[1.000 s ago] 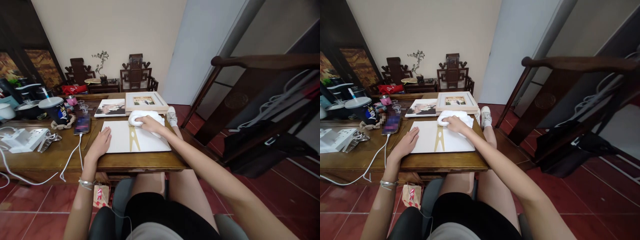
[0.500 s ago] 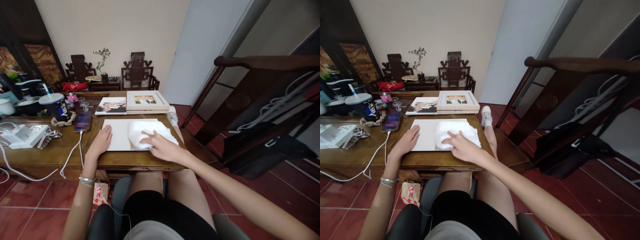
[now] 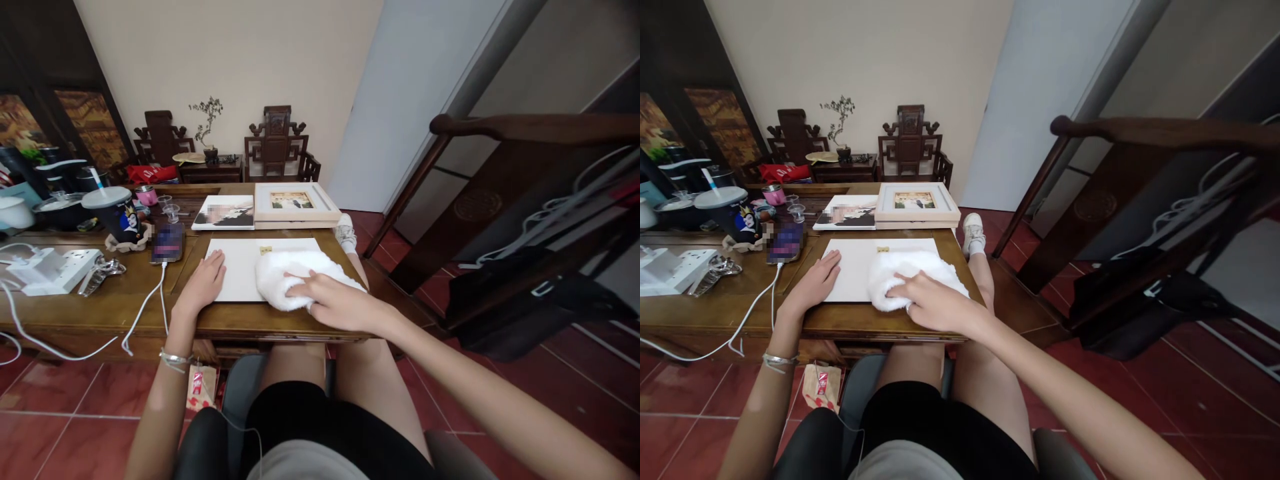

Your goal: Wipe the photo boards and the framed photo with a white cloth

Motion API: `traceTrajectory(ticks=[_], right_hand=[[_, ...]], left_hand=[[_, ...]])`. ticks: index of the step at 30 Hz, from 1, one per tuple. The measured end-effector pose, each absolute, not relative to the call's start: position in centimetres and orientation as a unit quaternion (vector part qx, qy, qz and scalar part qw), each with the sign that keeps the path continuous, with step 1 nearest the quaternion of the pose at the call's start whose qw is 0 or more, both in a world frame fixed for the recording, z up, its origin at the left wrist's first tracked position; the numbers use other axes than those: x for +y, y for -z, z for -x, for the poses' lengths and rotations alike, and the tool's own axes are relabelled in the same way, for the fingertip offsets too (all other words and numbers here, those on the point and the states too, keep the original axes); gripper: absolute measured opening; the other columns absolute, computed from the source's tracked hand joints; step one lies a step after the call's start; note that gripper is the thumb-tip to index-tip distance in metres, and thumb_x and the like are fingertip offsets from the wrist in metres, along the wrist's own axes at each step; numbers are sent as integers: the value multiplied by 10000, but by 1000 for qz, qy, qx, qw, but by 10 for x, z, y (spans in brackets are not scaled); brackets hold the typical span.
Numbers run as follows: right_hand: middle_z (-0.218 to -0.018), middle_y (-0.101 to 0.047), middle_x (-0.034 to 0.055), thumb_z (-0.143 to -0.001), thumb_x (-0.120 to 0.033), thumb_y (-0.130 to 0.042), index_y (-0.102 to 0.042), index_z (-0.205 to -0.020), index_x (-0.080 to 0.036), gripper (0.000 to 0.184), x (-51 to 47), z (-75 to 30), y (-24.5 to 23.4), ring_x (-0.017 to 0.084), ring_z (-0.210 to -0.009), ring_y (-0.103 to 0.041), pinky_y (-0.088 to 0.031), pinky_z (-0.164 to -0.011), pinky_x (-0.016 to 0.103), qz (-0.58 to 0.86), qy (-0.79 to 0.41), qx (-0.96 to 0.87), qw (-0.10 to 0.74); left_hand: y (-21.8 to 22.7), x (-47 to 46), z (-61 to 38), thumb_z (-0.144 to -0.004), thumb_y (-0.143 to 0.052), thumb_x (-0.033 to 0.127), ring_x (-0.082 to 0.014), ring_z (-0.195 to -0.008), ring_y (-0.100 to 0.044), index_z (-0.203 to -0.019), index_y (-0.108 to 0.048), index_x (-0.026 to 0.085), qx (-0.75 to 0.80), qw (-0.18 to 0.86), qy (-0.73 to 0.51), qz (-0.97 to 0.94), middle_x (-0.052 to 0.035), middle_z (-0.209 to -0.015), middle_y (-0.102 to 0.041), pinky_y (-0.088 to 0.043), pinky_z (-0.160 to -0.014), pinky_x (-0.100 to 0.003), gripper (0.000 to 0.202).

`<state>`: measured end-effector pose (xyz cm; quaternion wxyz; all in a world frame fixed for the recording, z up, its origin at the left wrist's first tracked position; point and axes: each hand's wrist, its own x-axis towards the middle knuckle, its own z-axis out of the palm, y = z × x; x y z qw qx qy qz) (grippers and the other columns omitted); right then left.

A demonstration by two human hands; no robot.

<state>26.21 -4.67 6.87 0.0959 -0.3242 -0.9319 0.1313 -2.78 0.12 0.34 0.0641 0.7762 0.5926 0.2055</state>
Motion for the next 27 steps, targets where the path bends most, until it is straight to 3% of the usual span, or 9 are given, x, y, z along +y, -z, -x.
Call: traceTrajectory(ticks=[4,8,13,21,27], right_hand=[[-946,-708,104,-675,16,-395,-669,-1114,-147,542,-3,-246,-61,252,-941,-630,-448,-850,351,333,-96,-933,101],[-1125,-683,139,-719,23,-401,-633,-1209,-141,567,34,-226,-59,281,-1121,-574,-425,-904,366,373,-70,-919,104],[-1192,-663,163,-750,21,-409,-610,-1241,-137,554,51,-208,-60,315,-1225,-529,-409,-965,428,406,-63,-907,95],[-1251,-620,215,-738,56,-367,-552,-1300,-91,610,9,-215,-55,337,-1453,-219,-251,-1075,641,366,-90,-924,58],[-1333,-551,244,-746,39,-369,-558,-1290,-96,591,-43,-224,-65,332,-1442,-253,-269,-1090,620,341,-110,-933,37]], left_hand=[[-3,2,29,-960,-277,298,-255,-1443,-297,-1377,-450,81,592,63,-207,-776,-179,-1520,-381,-214,-1178,-498,501],[-2,3,30,-959,-284,304,-258,-1443,-297,-1380,-451,97,593,69,-206,-775,-175,-1523,-377,-220,-1176,-503,498],[1,4,32,-961,-288,309,-248,-1446,-291,-1391,-443,106,592,68,-211,-775,-168,-1526,-374,-208,-1184,-482,500],[1,4,30,-959,-303,293,-243,-1444,-297,-1383,-453,140,590,68,-217,-774,-151,-1524,-386,-212,-1180,-491,475],[1,3,30,-961,-294,296,-250,-1437,-312,-1374,-461,115,587,62,-220,-777,-165,-1515,-395,-219,-1178,-486,481]])
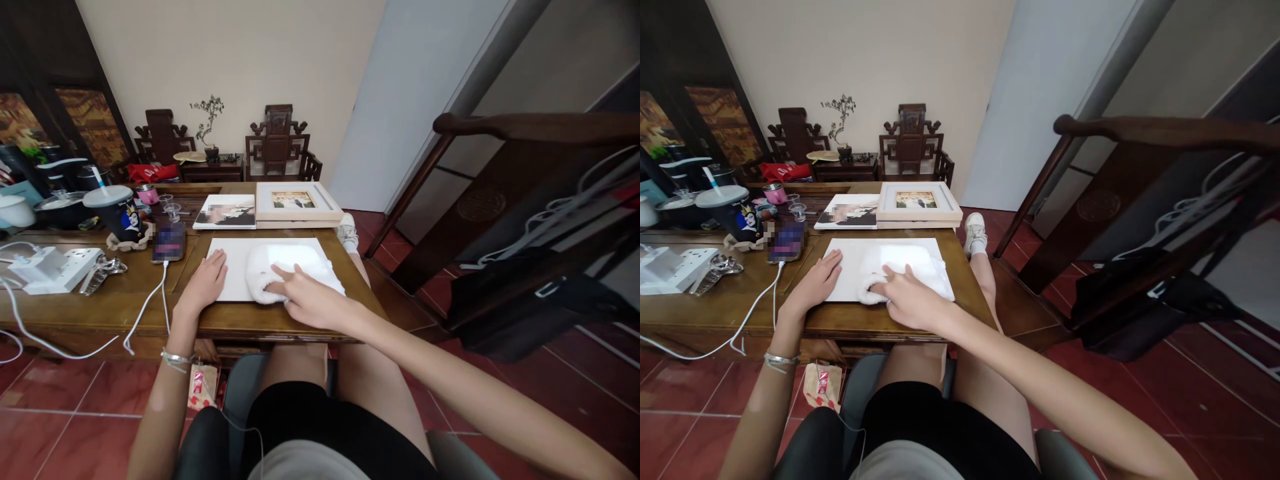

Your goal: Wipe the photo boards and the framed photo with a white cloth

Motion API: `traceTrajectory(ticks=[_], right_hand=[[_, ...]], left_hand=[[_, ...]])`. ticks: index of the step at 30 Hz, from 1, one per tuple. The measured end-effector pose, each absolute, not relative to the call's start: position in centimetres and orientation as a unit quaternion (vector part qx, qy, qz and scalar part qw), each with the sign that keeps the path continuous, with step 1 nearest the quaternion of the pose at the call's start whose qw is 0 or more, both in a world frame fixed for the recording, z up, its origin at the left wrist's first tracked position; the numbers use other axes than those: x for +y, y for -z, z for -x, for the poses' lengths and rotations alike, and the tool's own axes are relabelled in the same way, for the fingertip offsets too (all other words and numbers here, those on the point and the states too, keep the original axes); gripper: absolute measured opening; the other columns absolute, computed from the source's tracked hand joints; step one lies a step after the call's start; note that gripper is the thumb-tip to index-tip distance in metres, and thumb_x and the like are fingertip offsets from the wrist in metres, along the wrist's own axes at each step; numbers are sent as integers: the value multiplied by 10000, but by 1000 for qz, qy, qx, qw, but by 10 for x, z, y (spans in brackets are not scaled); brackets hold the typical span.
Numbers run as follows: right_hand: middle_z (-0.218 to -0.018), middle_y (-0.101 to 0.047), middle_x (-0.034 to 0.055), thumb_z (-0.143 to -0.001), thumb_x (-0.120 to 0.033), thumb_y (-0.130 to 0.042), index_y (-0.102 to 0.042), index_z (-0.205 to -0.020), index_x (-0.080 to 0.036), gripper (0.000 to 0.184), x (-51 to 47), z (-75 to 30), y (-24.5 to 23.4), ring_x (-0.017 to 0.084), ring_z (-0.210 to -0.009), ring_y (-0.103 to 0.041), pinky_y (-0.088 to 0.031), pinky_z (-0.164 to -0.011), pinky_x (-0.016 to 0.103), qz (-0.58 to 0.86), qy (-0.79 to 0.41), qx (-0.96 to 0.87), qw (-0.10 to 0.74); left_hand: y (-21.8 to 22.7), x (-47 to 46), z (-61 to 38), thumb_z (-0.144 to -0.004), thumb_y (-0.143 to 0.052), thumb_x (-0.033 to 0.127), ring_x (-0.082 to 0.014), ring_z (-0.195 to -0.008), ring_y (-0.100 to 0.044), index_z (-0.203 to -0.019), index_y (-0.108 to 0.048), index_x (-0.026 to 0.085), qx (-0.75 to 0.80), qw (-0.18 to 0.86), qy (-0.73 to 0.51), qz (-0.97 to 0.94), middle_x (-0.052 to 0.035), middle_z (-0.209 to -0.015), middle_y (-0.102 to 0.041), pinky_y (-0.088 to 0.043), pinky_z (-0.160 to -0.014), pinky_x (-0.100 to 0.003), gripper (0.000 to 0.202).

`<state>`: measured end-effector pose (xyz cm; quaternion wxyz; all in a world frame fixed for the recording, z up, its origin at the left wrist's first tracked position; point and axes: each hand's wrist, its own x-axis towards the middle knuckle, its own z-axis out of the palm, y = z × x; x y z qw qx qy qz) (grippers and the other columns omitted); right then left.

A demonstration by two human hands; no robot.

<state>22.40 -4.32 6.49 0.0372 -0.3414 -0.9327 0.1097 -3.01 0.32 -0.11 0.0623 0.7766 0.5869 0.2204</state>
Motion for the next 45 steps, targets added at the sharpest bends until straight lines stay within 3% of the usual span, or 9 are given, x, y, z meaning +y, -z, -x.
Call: traceTrajectory(ticks=[7,14,23,26,33,45], right_hand=[[-1362,-539,202,-701,32,-392,-624,-1160,-145,544,-81,-228,-74,328,-1399,-348,-293,-1086,616,313,-129,-940,40],[-1304,-567,237,-754,19,-376,-561,-1272,-111,565,-50,-221,-65,322,-1432,-282,-289,-1084,601,337,-118,-933,42],[-1195,-610,235,-807,-3,-389,-552,-1303,-125,536,36,-183,-59,366,-1284,-473,-357,-1008,587,410,-40,-909,54],[-1166,-615,241,-801,13,-379,-546,-1305,-102,543,42,-177,-61,360,-1284,-468,-345,-1020,576,413,-27,-910,38],[-1216,-591,216,-801,2,-435,-550,-1272,-83,492,-2,-188,-64,317,-1274,-477,-340,-1047,489,353,-2,-936,1],[-1195,-629,195,-757,23,-432,-638,-1168,-114,480,-76,-212,-84,309,-1256,-510,-357,-1063,517,238,-84,-968,10]], left_hand=[[1,2,29,-959,-293,286,-239,-1436,-316,-1371,-463,148,589,61,-222,-775,-139,-1516,-404,-221,-1176,-489,467],[2,3,30,-971,-262,307,-231,-1439,-309,-1378,-461,141,589,63,-220,-775,-138,-1519,-399,-220,-1181,-468,483],[1,5,31,-967,-258,289,-239,-1445,-295,-1393,-443,107,591,68,-205,-777,-158,-1522,-387,-214,-1182,-474,499],[1,6,32,-963,-267,283,-241,-1444,-296,-1393,-443,114,592,67,-205,-776,-157,-1523,-385,-221,-1179,-479,494],[1,4,29,-960,-265,281,-245,-1442,-302,-1391,-437,89,588,68,-211,-778,-169,-1522,-382,-214,-1181,-484,502],[0,2,29,-956,-259,265,-245,-1439,-306,-1384,-443,69,590,61,-211,-777,-180,-1511,-395,-218,-1180,-483,506]])
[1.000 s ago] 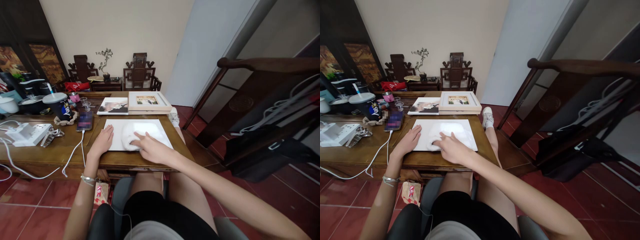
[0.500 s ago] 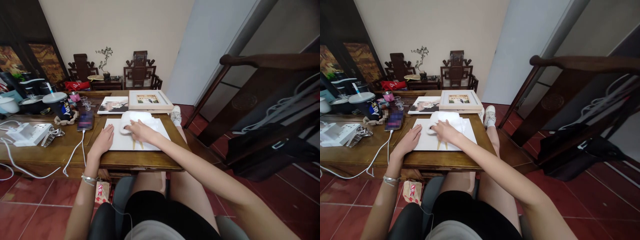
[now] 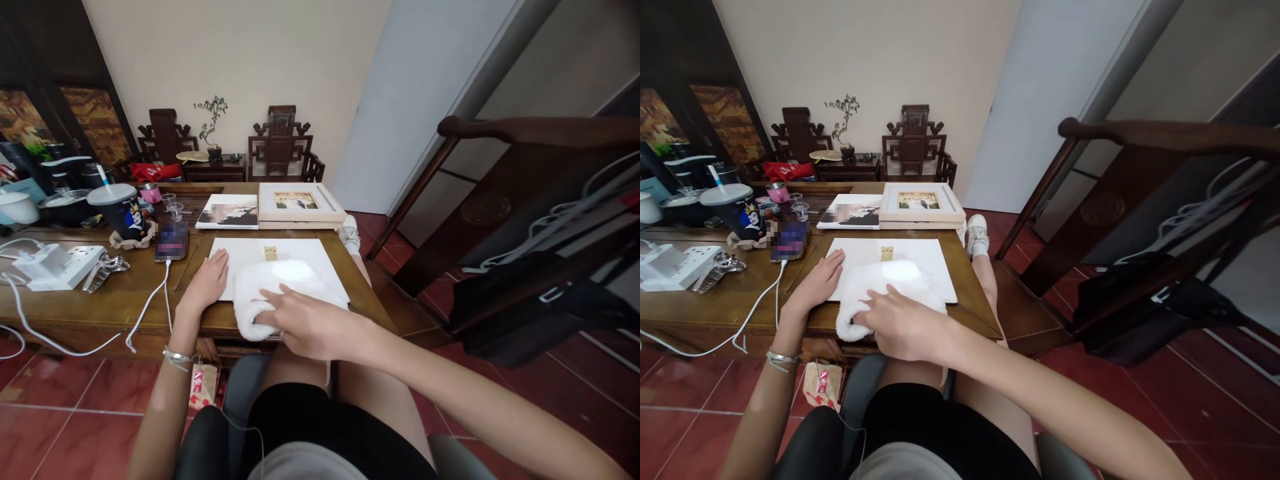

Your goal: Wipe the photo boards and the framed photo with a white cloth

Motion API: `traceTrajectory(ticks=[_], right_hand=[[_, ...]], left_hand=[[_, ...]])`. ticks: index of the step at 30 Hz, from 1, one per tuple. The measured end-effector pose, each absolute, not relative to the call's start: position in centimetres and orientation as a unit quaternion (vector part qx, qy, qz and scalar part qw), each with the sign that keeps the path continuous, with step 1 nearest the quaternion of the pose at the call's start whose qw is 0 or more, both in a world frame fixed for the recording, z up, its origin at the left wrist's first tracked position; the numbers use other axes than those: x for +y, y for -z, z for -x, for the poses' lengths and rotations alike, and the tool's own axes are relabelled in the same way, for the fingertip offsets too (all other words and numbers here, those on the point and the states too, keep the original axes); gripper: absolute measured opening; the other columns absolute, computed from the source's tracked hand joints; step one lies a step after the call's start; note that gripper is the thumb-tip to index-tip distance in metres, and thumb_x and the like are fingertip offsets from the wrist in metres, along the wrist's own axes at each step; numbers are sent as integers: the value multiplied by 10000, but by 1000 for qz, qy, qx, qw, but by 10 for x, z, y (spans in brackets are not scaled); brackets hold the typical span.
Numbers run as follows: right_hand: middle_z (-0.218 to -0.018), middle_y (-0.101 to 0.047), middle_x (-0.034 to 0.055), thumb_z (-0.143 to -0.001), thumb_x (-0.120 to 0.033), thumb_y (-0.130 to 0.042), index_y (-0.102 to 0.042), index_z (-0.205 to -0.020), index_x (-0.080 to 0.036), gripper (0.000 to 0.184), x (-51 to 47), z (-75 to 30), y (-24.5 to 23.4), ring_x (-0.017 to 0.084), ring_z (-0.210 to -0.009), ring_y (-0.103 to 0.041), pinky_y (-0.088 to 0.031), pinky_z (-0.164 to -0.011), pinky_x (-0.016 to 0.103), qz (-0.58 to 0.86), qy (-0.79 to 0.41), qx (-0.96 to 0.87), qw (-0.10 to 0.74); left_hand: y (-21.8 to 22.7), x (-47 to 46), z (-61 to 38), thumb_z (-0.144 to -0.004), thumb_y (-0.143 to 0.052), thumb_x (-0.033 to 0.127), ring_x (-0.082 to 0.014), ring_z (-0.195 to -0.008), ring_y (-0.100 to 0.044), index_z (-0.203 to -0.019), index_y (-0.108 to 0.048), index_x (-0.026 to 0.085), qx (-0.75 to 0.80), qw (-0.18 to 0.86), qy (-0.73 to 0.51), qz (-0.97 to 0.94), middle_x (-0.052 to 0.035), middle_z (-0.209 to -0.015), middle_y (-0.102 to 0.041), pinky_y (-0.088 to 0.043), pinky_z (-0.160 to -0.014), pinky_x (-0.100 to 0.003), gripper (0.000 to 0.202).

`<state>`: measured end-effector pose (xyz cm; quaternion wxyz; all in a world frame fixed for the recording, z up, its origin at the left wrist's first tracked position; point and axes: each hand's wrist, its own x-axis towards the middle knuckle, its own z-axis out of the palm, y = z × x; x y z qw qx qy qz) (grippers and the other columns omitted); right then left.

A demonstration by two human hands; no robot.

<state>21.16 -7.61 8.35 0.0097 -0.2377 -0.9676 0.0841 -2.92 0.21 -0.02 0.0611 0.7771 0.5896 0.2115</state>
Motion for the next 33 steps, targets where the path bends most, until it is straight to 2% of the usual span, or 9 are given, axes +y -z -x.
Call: traceTrajectory(ticks=[6,10,15,20,25,33], right_hand=[[-1178,-644,200,-778,10,-422,-635,-1204,-120,494,-59,-206,-79,295,-1232,-540,-333,-1076,500,263,-111,-958,9],[-1209,-646,197,-781,16,-425,-583,-1291,-114,550,-23,-193,-71,298,-1292,-485,-334,-1071,467,291,-81,-953,23],[-1143,-671,178,-789,-6,-425,-601,-1248,-115,503,24,-173,-64,283,-1122,-602,-420,-963,395,326,-34,-944,37],[-1220,-641,181,-809,-6,-406,-521,-1335,-107,548,44,-157,-58,303,-1252,-503,-361,-1020,467,356,-4,-934,38],[-1480,-433,190,-815,-13,-410,-509,-1347,-107,549,40,-151,-51,331,-1342,-391,-295,-1068,542,360,31,-931,45],[-1518,-382,192,-786,22,-431,-552,-1311,-88,550,-14,-172,-59,336,-1411,-314,-257,-1116,563,292,7,-956,10]], left_hand=[[1,3,29,-953,-259,268,-253,-1436,-312,-1382,-443,52,588,58,-206,-780,-188,-1510,-393,-219,-1181,-479,514],[0,4,29,-954,-258,267,-258,-1437,-311,-1386,-441,51,591,60,-203,-779,-194,-1513,-385,-223,-1179,-488,517],[2,6,31,-957,-263,275,-261,-1441,-301,-1407,-430,73,588,73,-212,-777,-181,-1515,-388,-224,-1177,-503,521],[4,7,33,-955,-260,278,-256,-1450,-279,-1446,-390,91,586,73,-215,-778,-157,-1534,-363,-209,-1183,-502,542],[2,6,33,-958,-252,284,-256,-1448,-285,-1440,-399,73,581,76,-213,-782,-164,-1532,-364,-208,-1185,-493,546],[1,4,31,-957,-265,256,-241,-1437,-311,-1418,-434,129,586,70,-216,-778,-148,-1521,-390,-231,-1174,-496,508]])
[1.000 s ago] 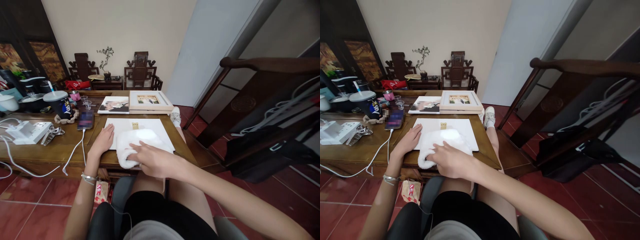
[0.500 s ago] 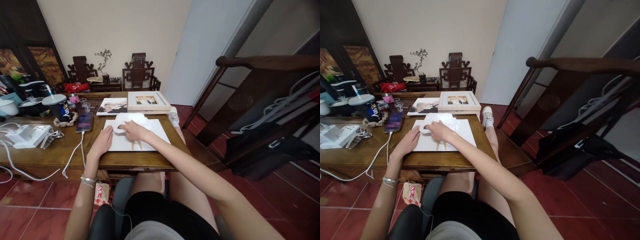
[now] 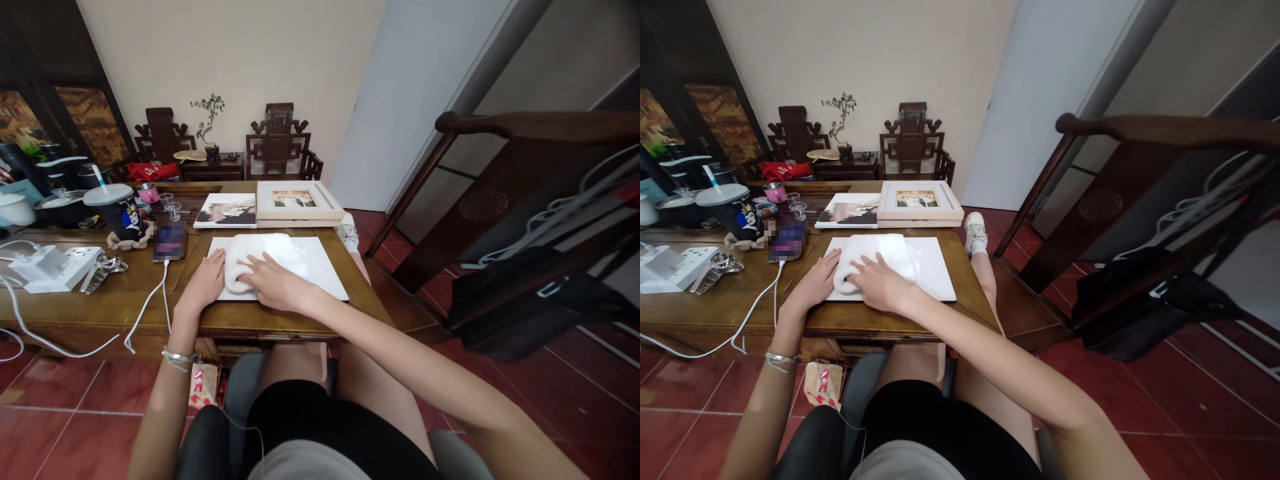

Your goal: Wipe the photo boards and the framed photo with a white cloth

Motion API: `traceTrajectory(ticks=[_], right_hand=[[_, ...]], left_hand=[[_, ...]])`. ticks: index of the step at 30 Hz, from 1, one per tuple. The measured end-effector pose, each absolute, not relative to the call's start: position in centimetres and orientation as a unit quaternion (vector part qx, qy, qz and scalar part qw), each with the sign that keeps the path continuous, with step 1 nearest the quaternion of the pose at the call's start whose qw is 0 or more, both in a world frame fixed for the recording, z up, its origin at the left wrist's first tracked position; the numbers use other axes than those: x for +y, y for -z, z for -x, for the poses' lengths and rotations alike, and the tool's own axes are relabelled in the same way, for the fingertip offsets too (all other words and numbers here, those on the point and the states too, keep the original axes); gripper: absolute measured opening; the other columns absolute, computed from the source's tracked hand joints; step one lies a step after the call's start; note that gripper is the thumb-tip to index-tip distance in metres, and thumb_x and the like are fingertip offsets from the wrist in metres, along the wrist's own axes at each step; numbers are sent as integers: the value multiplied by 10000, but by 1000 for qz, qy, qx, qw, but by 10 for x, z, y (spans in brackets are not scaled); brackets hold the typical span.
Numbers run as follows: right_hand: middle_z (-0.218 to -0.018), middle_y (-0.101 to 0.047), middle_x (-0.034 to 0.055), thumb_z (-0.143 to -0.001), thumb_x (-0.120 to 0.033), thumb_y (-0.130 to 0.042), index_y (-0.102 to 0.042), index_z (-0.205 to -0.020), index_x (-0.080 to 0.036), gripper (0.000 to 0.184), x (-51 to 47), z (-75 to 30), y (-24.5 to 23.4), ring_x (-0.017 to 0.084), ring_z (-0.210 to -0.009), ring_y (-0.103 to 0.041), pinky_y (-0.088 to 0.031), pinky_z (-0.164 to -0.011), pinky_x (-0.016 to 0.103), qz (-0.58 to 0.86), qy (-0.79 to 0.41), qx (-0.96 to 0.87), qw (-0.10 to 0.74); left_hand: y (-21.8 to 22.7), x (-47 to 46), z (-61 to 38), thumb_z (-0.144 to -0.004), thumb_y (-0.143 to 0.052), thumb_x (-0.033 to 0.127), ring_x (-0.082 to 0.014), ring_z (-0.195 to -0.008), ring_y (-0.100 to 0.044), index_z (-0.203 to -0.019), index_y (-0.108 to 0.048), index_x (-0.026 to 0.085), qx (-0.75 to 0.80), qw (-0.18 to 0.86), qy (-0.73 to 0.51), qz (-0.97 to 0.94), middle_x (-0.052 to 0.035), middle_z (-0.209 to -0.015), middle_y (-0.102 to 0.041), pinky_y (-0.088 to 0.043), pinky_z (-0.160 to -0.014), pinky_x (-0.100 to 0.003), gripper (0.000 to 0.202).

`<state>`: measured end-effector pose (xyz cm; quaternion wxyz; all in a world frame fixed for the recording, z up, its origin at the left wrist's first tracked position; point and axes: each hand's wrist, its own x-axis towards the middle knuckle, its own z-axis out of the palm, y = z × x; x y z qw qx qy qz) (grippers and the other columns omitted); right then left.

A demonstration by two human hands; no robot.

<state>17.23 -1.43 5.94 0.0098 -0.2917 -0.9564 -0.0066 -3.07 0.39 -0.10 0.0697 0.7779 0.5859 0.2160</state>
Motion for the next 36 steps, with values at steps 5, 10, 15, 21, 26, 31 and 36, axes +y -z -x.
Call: traceTrajectory(ticks=[5,10,15,21,26,31,36], right_hand=[[-1473,-454,182,-764,15,-447,-624,-1223,-88,503,-59,-187,-76,325,-1380,-372,-299,-1108,540,247,-38,-968,-5],[-1386,-544,179,-733,23,-449,-659,-1165,-123,502,-78,-193,-83,320,-1344,-420,-345,-1069,536,244,-77,-967,-13],[-1251,-618,207,-781,6,-423,-628,-1224,-111,502,-58,-191,-75,282,-1301,-476,-323,-1084,473,291,-78,-954,14],[-1234,-627,204,-796,-3,-422,-556,-1312,-90,540,-6,-175,-64,302,-1337,-432,-323,-1069,467,354,-46,-934,14],[-1213,-629,203,-818,-31,-418,-561,-1297,-102,505,27,-159,-57,327,-1271,-474,-347,-1033,511,380,-4,-925,35],[-1336,-548,214,-840,-50,-404,-578,-1252,-96,450,30,-143,-50,360,-1284,-437,-324,-1031,590,399,14,-915,57],[-1459,-468,157,-817,-39,-428,-590,-1253,-119,472,13,-133,-48,343,-1359,-367,-276,-1092,586,303,32,-950,70]], left_hand=[[-2,1,30,-964,-259,282,-246,-1441,-303,-1403,-440,83,582,77,-212,-782,-178,-1519,-380,-214,-1181,-486,515],[-3,1,30,-959,-276,255,-243,-1444,-296,-1391,-448,109,585,74,-209,-780,-166,-1522,-381,-217,-1181,-488,488],[0,3,30,-955,-265,237,-240,-1437,-313,-1384,-451,101,586,65,-215,-779,-171,-1512,-398,-222,-1182,-478,487],[4,6,32,-955,-271,264,-249,-1435,-316,-1386,-453,97,586,71,-216,-778,-171,-1512,-396,-229,-1178,-489,496],[3,6,32,-950,-273,282,-253,-1391,-399,-1347,-502,95,579,61,-266,-768,-174,-1463,-468,-280,-1164,-478,495],[-10,2,27,-960,-277,336,-252,-1270,-531,-1272,-569,95,558,32,-368,-743,-172,-1351,-578,-360,-1128,-435,490],[-19,-5,22,-999,-238,451,-227,-1302,-503,-1347,-513,101,549,94,-473,-683,-146,-1392,-551,-347,-1137,-405,565]])
